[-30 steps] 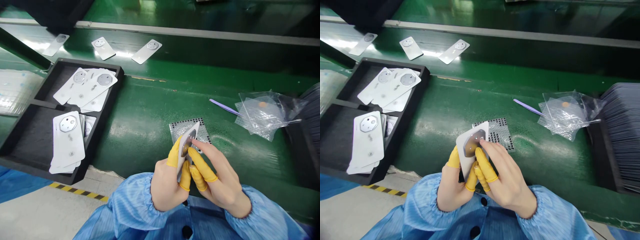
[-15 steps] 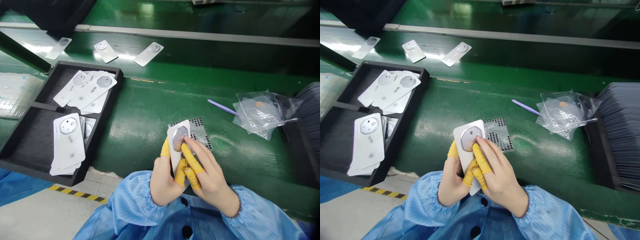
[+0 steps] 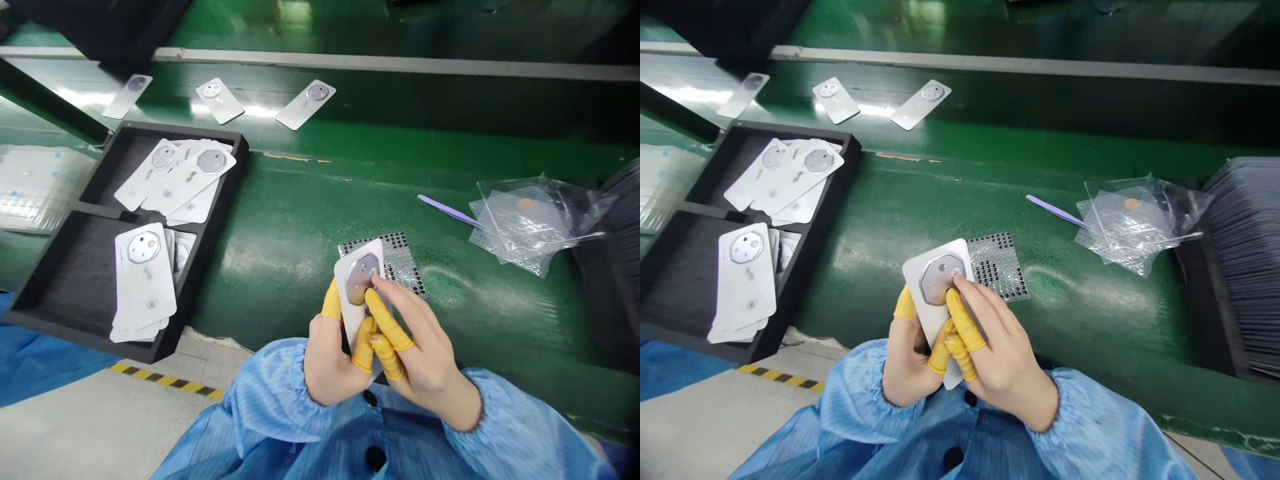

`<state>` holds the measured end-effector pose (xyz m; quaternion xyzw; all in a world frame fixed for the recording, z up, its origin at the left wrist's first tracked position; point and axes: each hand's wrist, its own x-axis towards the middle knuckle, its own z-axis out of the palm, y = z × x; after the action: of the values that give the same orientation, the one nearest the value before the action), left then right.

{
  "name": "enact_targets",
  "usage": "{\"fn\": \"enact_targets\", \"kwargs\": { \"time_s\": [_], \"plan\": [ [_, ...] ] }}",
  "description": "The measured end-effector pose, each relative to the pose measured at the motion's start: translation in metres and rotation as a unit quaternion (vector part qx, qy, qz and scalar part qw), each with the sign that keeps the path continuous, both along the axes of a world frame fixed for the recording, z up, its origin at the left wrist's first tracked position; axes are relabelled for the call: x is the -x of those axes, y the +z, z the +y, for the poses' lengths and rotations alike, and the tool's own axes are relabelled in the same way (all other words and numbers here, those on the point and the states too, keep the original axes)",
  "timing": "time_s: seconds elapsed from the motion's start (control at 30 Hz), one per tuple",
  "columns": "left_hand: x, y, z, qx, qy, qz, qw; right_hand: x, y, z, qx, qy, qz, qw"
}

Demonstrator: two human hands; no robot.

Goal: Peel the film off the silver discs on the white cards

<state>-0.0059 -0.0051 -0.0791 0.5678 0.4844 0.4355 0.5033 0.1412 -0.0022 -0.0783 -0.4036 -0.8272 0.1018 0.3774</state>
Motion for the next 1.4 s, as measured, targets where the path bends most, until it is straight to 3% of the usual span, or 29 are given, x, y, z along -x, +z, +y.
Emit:
{"fn": "enact_targets", "kwargs": {
  "time_s": [0.13, 0.23, 0.43, 0.63, 0.77, 1.03, 1.23, 1.4],
  "plan": [
    [-0.005, 0.014, 0.005, 0.036, 0.007, -0.155, 0.987, -0.005, 0.001, 0.005, 0.009, -0.002, 0.054, 0.999],
    [-0.007, 0.020, 0.007, 0.058, 0.015, -0.206, 0.977, -0.005, 0.009, 0.007, 0.015, -0.006, 0.072, 0.997],
    [-0.006, 0.020, 0.008, 0.077, 0.022, -0.242, 0.967, -0.005, 0.019, 0.008, 0.045, -0.002, 0.101, 0.994],
    [-0.002, 0.019, 0.013, 0.121, 0.011, -0.260, 0.958, -0.004, -0.001, 0.003, 0.103, -0.138, 0.208, 0.963],
    [-0.002, 0.021, 0.019, 0.123, 0.025, -0.255, 0.959, 0.000, -0.010, -0.002, 0.082, -0.164, 0.210, 0.960],
    [-0.007, 0.024, 0.026, 0.091, 0.095, -0.199, 0.971, 0.000, -0.008, -0.003, 0.074, -0.153, 0.226, 0.959],
    [-0.006, 0.028, 0.027, 0.093, 0.083, -0.233, 0.964, -0.001, -0.006, -0.003, 0.073, -0.144, 0.231, 0.960],
    [0.000, 0.032, 0.031, 0.147, 0.045, -0.270, 0.950, -0.001, 0.000, -0.006, 0.101, -0.126, 0.236, 0.958]
  ]
}}
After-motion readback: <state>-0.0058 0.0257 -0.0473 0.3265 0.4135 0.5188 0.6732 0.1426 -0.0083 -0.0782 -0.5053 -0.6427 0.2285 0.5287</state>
